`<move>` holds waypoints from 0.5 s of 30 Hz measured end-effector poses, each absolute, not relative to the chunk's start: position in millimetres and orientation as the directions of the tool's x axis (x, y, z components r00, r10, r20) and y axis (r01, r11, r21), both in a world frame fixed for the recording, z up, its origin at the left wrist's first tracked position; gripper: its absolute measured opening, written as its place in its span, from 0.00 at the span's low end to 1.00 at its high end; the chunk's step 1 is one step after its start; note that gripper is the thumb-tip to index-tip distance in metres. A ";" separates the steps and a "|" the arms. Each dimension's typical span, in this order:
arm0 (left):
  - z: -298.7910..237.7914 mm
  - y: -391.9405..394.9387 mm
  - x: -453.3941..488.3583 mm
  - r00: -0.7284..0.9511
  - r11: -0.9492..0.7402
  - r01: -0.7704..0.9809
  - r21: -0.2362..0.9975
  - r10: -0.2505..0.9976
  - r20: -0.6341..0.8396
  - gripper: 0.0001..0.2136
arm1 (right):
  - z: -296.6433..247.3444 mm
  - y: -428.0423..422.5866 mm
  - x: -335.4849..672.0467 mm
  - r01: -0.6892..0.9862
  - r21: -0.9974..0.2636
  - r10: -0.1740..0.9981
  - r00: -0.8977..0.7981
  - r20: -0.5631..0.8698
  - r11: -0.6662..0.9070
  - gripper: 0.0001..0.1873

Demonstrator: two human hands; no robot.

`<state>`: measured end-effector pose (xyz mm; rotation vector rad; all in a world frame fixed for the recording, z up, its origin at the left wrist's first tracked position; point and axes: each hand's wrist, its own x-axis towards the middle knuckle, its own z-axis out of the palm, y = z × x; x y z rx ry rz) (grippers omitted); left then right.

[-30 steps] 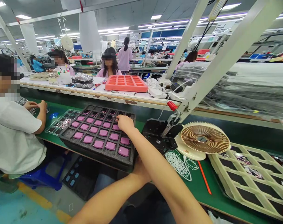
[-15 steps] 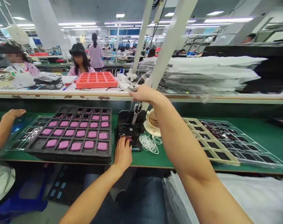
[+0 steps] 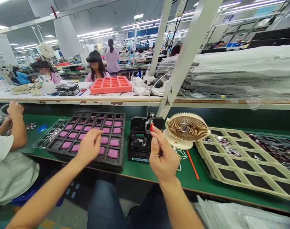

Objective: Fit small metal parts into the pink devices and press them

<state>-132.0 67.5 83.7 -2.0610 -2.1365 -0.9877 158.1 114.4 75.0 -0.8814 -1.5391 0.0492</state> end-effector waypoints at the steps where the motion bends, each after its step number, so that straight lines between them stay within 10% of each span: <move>1: 90.2 95.3 -146.7 -0.180 0.003 0.912 0.411 0.901 0.394 0.14 | 74.1 114.1 160.6 0.480 -0.536 0.560 0.107 0.822 0.695 0.15; 4: 95.0 165.9 -174.8 -0.281 0.174 0.910 0.376 0.926 0.251 0.13 | 73.2 109.1 175.3 0.370 -0.705 0.629 0.321 0.708 0.604 0.12; 7: 85.6 206.3 -179.9 -0.343 0.275 0.884 0.378 0.931 0.124 0.18 | 60.1 97.9 191.7 -0.081 -0.883 0.832 0.385 0.399 0.462 0.12; 10: 76.8 223.4 -174.5 -0.397 0.333 0.829 0.449 0.916 0.054 0.19 | 33.9 84.7 200.7 -0.486 -0.847 0.975 0.162 0.153 0.214 0.16; 15: 89.4 223.5 -180.0 -0.409 0.301 0.635 0.711 0.912 -0.020 0.19 | -9.9 65.5 201.0 -0.687 -0.721 0.992 0.003 -0.129 -0.092 0.27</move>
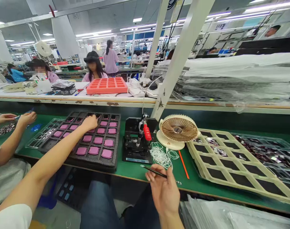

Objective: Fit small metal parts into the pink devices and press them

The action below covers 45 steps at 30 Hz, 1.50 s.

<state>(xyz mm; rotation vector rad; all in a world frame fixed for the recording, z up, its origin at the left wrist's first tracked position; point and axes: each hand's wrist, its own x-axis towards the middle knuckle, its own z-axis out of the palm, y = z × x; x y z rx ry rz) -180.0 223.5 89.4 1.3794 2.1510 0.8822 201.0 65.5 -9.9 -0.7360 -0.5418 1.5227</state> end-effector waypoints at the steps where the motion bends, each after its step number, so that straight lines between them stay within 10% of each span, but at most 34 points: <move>1: 95.8 219.0 -183.9 -0.398 0.277 0.572 0.772 0.917 -0.034 0.19 | -15.6 62.5 199.4 -0.697 -0.702 0.985 -0.042 -0.165 -0.147 0.28; 7: 122.7 140.9 -169.0 -0.212 0.075 0.076 0.994 0.976 -0.057 0.17 | -25.4 48.8 176.0 -0.620 -0.777 0.992 -0.015 -0.125 -0.107 0.22; 12: 91.2 45.8 -81.0 -0.046 0.075 -0.301 0.951 0.995 -0.093 0.19 | -3.7 41.1 154.3 -0.364 -0.865 0.929 0.009 0.369 0.347 0.10; 17: 57.6 -0.5 -23.9 -0.030 0.091 -0.228 0.969 0.994 -0.100 0.22 | 14.8 39.2 146.7 -0.191 -0.705 0.688 -0.159 0.709 0.683 0.26; 30: 44.0 -4.6 -6.0 -0.047 0.161 0.034 0.986 0.986 -0.160 0.23 | -7.1 31.5 160.4 -0.094 -0.694 0.670 -0.196 0.716 0.714 0.29; 39: 40.0 2.9 -6.0 0.080 0.256 -0.407 0.877 0.966 -0.245 0.19 | -32.3 26.5 154.2 -0.146 -0.703 0.705 -0.051 0.708 0.696 0.28; 45: 32.6 9.3 -6.1 0.215 0.357 -0.617 0.702 0.934 -0.285 0.16 | -42.4 16.1 151.7 -0.422 -0.809 0.909 0.118 0.399 0.409 0.11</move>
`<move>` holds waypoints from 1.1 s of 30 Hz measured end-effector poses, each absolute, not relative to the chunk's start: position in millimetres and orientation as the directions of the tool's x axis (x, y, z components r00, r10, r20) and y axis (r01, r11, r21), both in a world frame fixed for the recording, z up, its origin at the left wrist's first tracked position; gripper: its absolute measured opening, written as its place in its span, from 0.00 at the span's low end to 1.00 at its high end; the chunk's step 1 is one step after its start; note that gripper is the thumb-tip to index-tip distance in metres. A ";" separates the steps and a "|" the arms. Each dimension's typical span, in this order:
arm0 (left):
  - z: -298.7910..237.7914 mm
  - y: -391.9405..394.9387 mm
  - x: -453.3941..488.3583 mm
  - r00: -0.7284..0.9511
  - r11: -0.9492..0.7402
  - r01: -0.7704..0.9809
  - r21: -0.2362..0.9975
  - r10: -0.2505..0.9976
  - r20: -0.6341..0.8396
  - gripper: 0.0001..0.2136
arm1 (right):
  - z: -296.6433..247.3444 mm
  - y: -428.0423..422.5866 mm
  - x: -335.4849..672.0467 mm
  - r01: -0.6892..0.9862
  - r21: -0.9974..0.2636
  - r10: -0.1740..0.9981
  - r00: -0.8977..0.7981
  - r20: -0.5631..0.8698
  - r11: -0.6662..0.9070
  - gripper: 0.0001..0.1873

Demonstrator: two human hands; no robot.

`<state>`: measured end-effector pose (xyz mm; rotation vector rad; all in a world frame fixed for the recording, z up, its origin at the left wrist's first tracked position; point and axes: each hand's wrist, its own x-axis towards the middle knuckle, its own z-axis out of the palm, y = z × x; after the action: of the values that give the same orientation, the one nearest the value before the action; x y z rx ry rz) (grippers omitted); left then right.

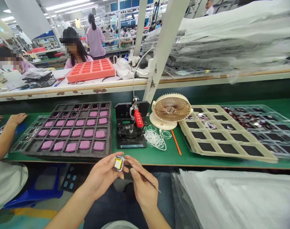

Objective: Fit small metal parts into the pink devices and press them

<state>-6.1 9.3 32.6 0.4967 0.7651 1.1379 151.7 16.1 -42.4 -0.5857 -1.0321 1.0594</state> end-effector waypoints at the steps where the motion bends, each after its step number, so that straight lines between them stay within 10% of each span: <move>1: 30.8 9.6 -4.7 0.206 0.362 -0.619 0.697 0.931 -0.301 0.17 | -43.0 17.0 153.8 -0.476 -0.805 0.934 0.148 0.325 0.355 0.09; 8: 18.1 13.6 17.1 0.196 0.421 -0.584 0.694 0.903 -0.383 0.21 | -28.8 67.2 210.3 -0.311 -0.885 0.772 0.631 0.081 0.347 0.15; 14: 10.7 29.2 38.8 0.212 0.410 -0.542 0.733 0.912 -0.352 0.22 | 0.2 60.8 238.5 0.091 -0.917 0.910 0.114 0.398 0.390 0.18; 21: 4.2 26.4 40.0 0.205 0.343 -0.372 0.862 0.937 -0.284 0.25 | -2.6 35.8 220.8 0.375 -0.772 0.852 -0.331 0.407 0.514 0.18; 25: 0.5 23.3 39.7 0.179 0.371 -0.429 0.824 0.929 -0.325 0.25 | -8.9 46.4 227.8 0.369 -0.803 0.877 -0.079 0.474 0.467 0.13; 33: -10.0 20.0 39.6 0.265 0.495 -0.540 0.681 0.867 -0.421 0.23 | -23.7 117.4 275.1 0.669 -0.736 0.918 0.350 0.186 -0.105 0.18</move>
<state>39.6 20.0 -10.0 0.4474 0.8621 0.9942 275.1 117.4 -23.7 -1.8484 -1.3930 0.4121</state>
